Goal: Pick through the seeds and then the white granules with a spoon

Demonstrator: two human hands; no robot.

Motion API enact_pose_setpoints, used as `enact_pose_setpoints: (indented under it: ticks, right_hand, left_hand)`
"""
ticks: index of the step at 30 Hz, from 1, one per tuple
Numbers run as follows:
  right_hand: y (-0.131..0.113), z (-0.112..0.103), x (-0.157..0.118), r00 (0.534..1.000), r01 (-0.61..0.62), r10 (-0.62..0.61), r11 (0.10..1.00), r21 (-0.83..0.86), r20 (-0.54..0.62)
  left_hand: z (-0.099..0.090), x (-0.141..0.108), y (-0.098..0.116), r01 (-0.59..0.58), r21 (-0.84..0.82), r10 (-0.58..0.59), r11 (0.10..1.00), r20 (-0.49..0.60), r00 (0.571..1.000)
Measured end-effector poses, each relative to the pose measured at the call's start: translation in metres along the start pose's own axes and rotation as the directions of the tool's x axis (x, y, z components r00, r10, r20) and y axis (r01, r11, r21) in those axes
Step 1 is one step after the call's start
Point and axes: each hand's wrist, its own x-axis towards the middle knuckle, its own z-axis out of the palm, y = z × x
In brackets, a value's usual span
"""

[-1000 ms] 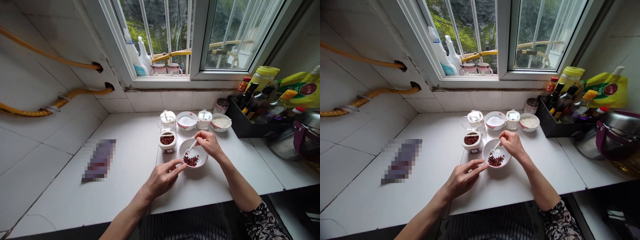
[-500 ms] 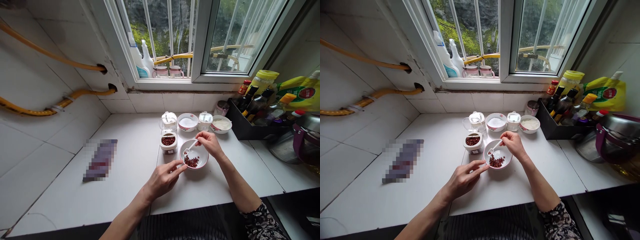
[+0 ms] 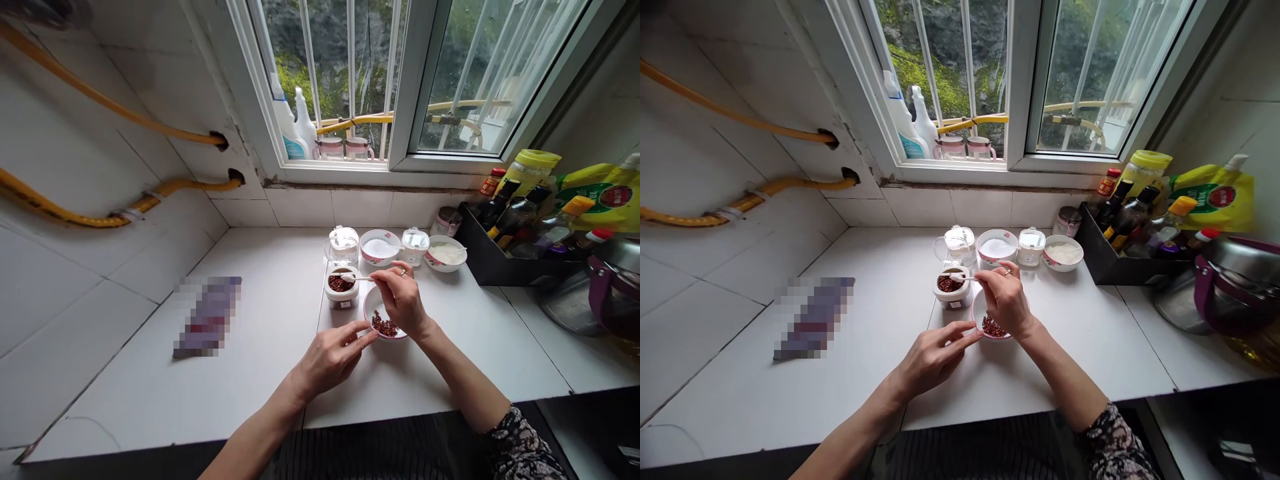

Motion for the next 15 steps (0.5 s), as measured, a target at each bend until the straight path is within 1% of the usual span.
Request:
enact_pose_setpoints:
  ticks: [1, 3, 4, 6, 8, 10, 12, 15]
  right_hand:
    - [0.0, -0.003, 0.0, 0.999, 0.046, -0.046, 0.998, -0.032, -0.005]
    - [0.003, -0.011, 0.001, 0.997, 0.065, -0.068, 0.996, -0.064, -0.039]
    - [0.005, -0.017, 0.002, 0.997, 0.043, -0.047, 0.997, -0.068, -0.057]
    - [0.012, -0.03, 0.003, 0.997, -0.045, 0.04, 0.997, -0.066, -0.068]
    - [0.022, -0.041, 0.002, 0.987, -0.154, 0.156, 0.985, -0.076, 0.028]
    - [0.03, -0.049, 0.001, 0.96, -0.219, 0.234, 0.969, -0.111, 0.155]
    - [0.035, -0.05, -0.001, 0.923, -0.246, 0.275, 0.959, -0.139, 0.27]
    - [0.034, -0.042, -0.003, 0.873, -0.256, 0.286, 0.958, -0.128, 0.395]
  left_hand:
    - [0.0, 0.0, 0.0, 0.0, 0.0, 0.0, 1.0, -0.002, 1.0]
    - [0.0, 0.0, 0.0, 0.004, 0.001, -0.004, 1.0, -0.001, 1.0]
    - [0.0, 0.0, 0.0, 0.006, 0.0, -0.006, 1.0, 0.001, 1.0]
    - [0.0, -0.001, 0.0, 0.006, -0.003, -0.006, 1.0, 0.008, 1.0]
    - [0.0, -0.002, 0.0, 0.001, -0.005, -0.001, 1.0, 0.009, 1.0]
    - [0.0, -0.002, -0.001, -0.003, -0.005, 0.003, 1.0, 0.007, 1.0]
    - [0.0, -0.002, -0.001, -0.003, -0.005, 0.003, 1.0, 0.013, 1.0]
    - [-0.001, -0.002, -0.001, -0.001, -0.01, 0.001, 1.0, 0.021, 1.0]
